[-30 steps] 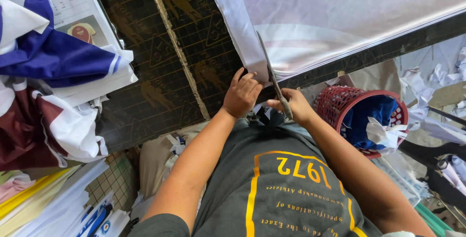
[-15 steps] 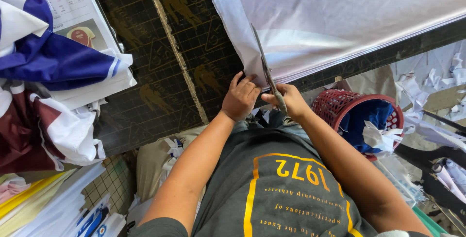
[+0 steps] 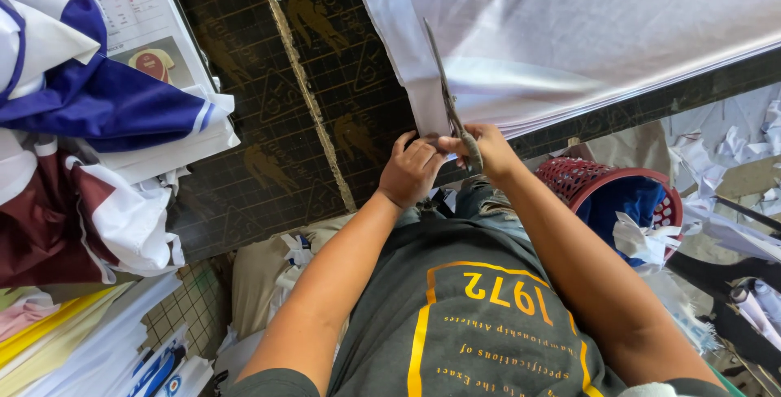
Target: The person uses large shears to cut a white fabric laid on a dark table, following orange guide lines. They repeatedly reposition the fabric and trim the edges to shape the material.
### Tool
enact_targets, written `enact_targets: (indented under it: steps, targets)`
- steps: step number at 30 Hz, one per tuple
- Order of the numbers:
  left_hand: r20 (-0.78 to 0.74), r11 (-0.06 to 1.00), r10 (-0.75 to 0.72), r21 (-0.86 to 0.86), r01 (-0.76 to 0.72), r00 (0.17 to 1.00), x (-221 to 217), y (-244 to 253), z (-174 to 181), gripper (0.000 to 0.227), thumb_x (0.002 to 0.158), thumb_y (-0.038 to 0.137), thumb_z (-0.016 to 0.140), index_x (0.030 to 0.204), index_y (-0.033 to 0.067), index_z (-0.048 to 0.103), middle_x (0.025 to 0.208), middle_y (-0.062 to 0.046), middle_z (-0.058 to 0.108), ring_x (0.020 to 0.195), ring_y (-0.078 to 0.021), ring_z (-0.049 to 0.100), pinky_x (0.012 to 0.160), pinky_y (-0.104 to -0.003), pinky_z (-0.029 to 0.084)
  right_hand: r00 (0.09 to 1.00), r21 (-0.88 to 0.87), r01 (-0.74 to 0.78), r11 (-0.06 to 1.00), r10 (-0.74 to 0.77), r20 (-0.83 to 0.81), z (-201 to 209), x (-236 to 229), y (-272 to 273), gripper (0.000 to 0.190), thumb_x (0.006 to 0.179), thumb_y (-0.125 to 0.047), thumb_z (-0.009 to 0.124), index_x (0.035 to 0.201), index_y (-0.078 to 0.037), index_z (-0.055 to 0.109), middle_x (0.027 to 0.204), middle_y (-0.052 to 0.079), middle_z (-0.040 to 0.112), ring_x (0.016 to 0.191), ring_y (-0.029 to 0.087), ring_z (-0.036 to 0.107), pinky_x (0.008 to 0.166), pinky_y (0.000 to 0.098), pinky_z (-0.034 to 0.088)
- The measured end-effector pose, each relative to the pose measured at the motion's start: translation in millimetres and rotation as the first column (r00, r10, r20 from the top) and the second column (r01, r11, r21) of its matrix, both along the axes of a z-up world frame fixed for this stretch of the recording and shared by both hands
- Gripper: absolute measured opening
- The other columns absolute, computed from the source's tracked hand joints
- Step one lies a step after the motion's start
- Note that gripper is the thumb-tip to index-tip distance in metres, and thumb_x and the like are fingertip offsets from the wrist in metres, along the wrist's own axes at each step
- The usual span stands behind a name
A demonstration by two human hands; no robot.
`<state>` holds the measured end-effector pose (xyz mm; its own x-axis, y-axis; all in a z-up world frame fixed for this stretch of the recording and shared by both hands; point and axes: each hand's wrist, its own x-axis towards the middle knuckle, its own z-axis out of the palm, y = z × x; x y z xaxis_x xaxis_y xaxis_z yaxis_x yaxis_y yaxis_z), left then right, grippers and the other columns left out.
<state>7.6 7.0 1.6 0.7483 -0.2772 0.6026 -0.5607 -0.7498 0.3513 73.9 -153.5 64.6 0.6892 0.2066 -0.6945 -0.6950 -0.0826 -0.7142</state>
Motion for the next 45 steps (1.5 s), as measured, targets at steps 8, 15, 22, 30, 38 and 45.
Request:
enact_targets:
  steps: [8,15,22,30,38,45]
  targets:
    - [0.005,1.000,-0.006,0.002,0.006,1.000,-1.7,1.0,-8.1,0.020,0.102,0.015,0.061,0.082,0.0105,0.063,0.080,-0.003,0.056,0.090,-0.0226,0.069,0.098,-0.047,0.049,0.999,-0.053,-0.008,0.999,0.010,0.034,-4.0,1.8,3.2,0.022,0.070,0.000,0.083,0.068,0.006,0.062,0.049,0.012,0.052,0.040,0.019,0.060,0.035,0.0260,0.048]
    - [0.026,0.998,0.010,0.055,-0.011,1.000,-3.9,-0.2,-20.7,0.015,0.100,0.018,0.061,0.086,0.0152,0.065,0.086,0.001,0.053,0.097,-0.0212,0.070,0.098,-0.048,0.051,0.999,0.032,0.044,0.998,-0.045,0.012,0.7,29.3,21.2,0.029,0.074,-0.007,0.085,0.068,0.004,0.059,0.050,0.009,0.051,0.040,0.016,0.060,0.036,0.0238,0.048]
    - [-0.043,0.999,-0.014,0.051,0.016,0.999,-4.3,2.7,-11.5,0.015,0.101,0.015,0.060,0.086,0.0129,0.061,0.085,-0.002,0.054,0.099,-0.0230,0.069,0.101,-0.049,0.048,0.998,0.002,0.015,1.000,-0.015,0.060,-29.2,30.9,11.1,0.023,0.071,0.000,0.084,0.070,0.005,0.062,0.046,0.014,0.050,0.035,0.024,0.059,0.030,0.0300,0.046]
    - [-0.066,0.995,-0.001,0.104,0.008,0.998,-8.1,2.5,-21.7,0.013,0.105,0.019,0.052,0.095,0.0165,0.060,0.091,0.000,0.050,0.107,-0.0199,0.065,0.104,-0.046,0.049,1.000,0.042,0.005,0.999,-0.006,0.028,-51.0,58.1,21.6,0.027,0.071,-0.006,0.087,0.074,0.003,0.062,0.051,0.010,0.052,0.042,0.017,0.060,0.039,0.0245,0.050]
    - [-0.034,0.995,0.007,0.101,-0.004,0.999,-0.3,4.0,-6.4,0.021,0.106,0.019,0.042,0.093,0.0162,0.059,0.089,-0.001,0.049,0.099,-0.0204,0.065,0.100,-0.046,0.050,0.999,0.013,-0.008,1.000,0.007,0.051,-42.7,72.0,23.2,0.033,0.074,-0.012,0.089,0.070,0.004,0.061,0.051,0.013,0.052,0.042,0.019,0.060,0.037,0.0276,0.049]
    - [-0.057,0.996,-0.008,0.087,0.013,0.998,-3.1,0.5,-13.3,0.022,0.105,0.016,0.044,0.093,0.0139,0.062,0.090,-0.003,0.052,0.104,-0.0228,0.067,0.101,-0.046,0.048,0.999,0.004,0.008,1.000,-0.009,0.037,-85.9,86.9,29.7,0.028,0.070,-0.004,0.088,0.073,0.004,0.061,0.050,0.012,0.051,0.042,0.019,0.059,0.038,0.0255,0.049]
